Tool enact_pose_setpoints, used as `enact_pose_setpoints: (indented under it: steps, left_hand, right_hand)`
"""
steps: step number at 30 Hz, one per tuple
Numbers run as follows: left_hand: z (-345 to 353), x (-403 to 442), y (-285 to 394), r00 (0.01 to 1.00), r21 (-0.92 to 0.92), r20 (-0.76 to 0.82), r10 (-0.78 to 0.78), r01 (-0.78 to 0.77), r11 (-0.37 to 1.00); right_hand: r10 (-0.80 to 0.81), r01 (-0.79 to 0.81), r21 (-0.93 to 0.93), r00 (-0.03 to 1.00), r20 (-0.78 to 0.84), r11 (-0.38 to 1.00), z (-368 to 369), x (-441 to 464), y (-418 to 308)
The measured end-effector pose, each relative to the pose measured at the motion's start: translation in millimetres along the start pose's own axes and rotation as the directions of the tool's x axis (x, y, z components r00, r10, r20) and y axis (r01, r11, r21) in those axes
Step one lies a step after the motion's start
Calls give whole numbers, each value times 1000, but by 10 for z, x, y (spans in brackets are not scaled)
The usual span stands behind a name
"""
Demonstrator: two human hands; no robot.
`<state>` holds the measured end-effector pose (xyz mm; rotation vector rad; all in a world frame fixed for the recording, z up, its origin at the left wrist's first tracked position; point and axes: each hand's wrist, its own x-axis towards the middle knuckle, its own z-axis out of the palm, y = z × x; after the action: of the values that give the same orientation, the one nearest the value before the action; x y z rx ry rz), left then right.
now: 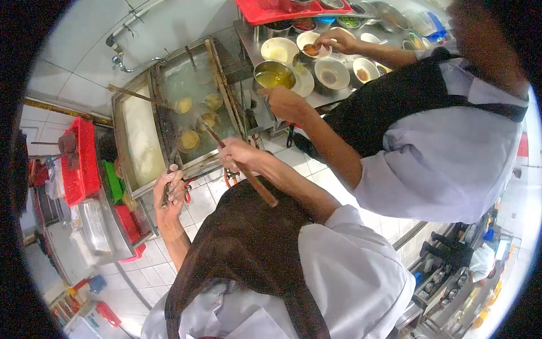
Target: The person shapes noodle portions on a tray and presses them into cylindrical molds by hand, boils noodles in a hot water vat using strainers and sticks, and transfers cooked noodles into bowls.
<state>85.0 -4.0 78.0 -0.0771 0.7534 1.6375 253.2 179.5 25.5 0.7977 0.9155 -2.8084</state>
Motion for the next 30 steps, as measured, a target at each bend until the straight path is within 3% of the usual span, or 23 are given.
enact_pose_setpoints:
  steps: [3, 6, 8, 10, 11, 14, 16, 20, 24, 26, 28, 30]
  left_hand:
    - [8, -25, -6, 1000, -8, 15, -5, 5, 1000]
    - [13, -27, -8, 1000, -4, 17, -7, 7, 1000]
    - [16, -21, -6, 1000, 1, 10, -8, 8, 1000]
    - [13, -26, 4, 1000, -3, -5, -6, 6, 1000]
    - [0, -54, 7, 1000, -6, -28, 12, -12, 1000]
    - [29, -40, 36, 999, 11, -19, 29, -29, 1000]
    - [63, -41, 43, 999, 10, 47, 2, -2, 1000]
    - [115, -16, 3, 999, 83, -22, 25, -23, 996]
    - [82, -70, 68, 996, 0, 81, 45, -46, 999]
    - [150, -103, -23, 999, 181, 36, 8, -15, 983]
    - [113, -137, 40, 1000, 185, 15, 18, -20, 983]
    - [78, -216, 217, 992, 65, 116, 43, -51, 997]
  right_hand:
    - [-22, 19, -102, 999, -26, 995, 26, 23, 31]
    - [-44, 41, -49, 997, -61, 998, 145, -54, 18]
    - [-10, 11, -71, 1000, 9, 997, 16, 21, 92]
    - [-41, 34, -117, 997, -61, 993, -100, 40, 115]
    - [0, -1, -26, 998, -58, 1000, -103, 37, 94]
    - [-7, 8, 8, 998, -55, 1000, -38, 36, 114]
    - [-9, 8, -33, 999, -51, 999, -65, -61, 21]
    - [-14, 13, -16, 999, -51, 1000, 73, -40, 15]
    - [-31, 33, 45, 998, -51, 998, -106, -34, -32]
    - [-71, 73, 11, 993, -93, 997, 31, -43, -2]
    - [-62, 49, -130, 993, -100, 990, 92, -32, -20]
    - [-110, 91, -180, 989, -94, 979, -26, -63, -86]
